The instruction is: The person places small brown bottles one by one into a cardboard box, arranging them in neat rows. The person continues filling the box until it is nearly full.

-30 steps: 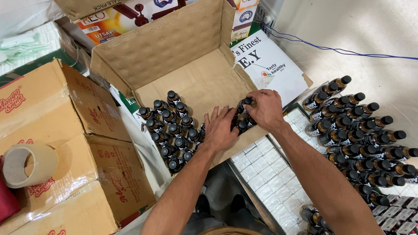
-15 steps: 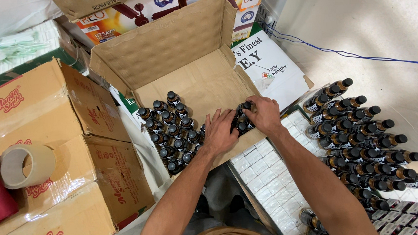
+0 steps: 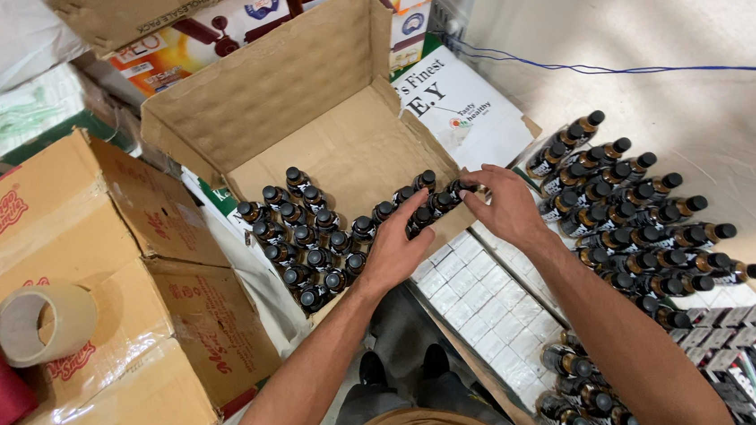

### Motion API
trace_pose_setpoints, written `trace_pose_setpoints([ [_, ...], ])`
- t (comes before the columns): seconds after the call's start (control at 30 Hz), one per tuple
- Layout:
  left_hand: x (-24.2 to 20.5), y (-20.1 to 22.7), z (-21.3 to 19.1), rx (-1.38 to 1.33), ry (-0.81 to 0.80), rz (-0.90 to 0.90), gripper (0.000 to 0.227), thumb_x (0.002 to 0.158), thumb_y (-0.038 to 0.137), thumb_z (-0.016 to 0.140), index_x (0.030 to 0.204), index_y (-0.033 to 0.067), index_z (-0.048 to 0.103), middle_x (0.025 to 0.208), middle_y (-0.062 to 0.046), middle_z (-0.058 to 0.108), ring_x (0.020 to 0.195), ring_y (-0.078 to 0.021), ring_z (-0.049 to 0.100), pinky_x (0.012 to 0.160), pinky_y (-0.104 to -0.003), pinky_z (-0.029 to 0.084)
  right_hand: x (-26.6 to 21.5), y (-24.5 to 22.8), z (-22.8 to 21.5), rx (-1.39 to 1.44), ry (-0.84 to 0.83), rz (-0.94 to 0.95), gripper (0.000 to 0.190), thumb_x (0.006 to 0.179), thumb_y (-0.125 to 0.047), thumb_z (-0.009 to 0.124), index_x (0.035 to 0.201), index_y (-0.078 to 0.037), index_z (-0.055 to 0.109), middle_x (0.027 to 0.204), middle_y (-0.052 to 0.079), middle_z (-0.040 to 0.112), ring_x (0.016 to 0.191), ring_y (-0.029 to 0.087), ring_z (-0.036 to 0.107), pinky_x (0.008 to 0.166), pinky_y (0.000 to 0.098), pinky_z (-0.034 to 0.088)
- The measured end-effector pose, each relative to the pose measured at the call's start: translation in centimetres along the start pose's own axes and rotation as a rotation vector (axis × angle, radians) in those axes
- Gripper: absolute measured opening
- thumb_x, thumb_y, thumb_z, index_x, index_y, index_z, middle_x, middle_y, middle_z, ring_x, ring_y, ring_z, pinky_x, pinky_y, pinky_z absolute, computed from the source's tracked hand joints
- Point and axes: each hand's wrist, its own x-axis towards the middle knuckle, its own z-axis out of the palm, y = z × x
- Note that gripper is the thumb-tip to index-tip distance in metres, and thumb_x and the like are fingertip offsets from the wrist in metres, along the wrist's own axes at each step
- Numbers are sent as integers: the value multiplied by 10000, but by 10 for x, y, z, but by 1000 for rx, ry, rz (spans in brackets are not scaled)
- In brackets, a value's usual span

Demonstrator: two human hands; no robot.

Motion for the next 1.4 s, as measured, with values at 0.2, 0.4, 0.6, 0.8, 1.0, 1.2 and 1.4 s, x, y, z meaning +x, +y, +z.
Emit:
trace_pose_setpoints([
  [0.2,-11,-7,14,46,-92,-49,686,956,127,537,1598,100,297,1590,-230,360,1515,-476,213,1232,-692,200,-67,-12,-53,73,24,155,281,1054,-205,579,1292,-123,705,1279,219,687,1390,518,468,1107,755,373],
  [0.4,-10,-28,57,12,-169,-18,653,966,192,586,1579,107,378,1572,-202,426,1509,-405,298,1230,-583,286,-135,21,-77,82,53,320,312,1059,-127,554,1340,-120,688,1215,230,712,620,236,633,595,483,566],
  [0.6,-23,-25,101,54,-259,-12,633,922,215,632,1534,169,478,1530,-135,508,1488,-312,387,1221,-501,335,-187,6,-103,53,124,377,323,1035,-83,556,1333,-67,679,1142,247,726,798,403,733,600,520,592],
  [0.8,-51,24,125,82,-356,-63,612,886,220,612,1492,164,546,1497,-141,557,1446,-321,455,1214,-478,341,-217,2,-113,-37,118,405,359,1019,-73,590,1372,-19,629,1194,244,700,1136,428,679,888,572,611],
  [1.0,-15,-61,195,-9,-411,-76,660,865,231,660,1504,140,517,1493,-170,549,1404,-354,496,1188,-532,371,-215,24,-101,-80,-13,419,459,989,-65,616,1444,-29,565,1216,255,677,1197,414,655,938,563,619],
  [1.2,1,-88,238,-196,-429,-123,796,815,147,685,1552,45,403,1543,-222,483,1424,-454,424,1185,-581,359,-208,42,-85,-106,-104,394,459,965,-27,620,1420,-9,562,1275,261,654,1176,438,669,922,594,639],
  [1.4,-3,-71,230,-156,-441,-168,900,815,139,679,1626,75,295,1551,-178,481,1474,-409,357,1204,-563,348,-205,47,-81,-115,-114,352,410,961,-4,618,1370,-25,611,1222,251,674,1108,437,703,864,585,660],
])
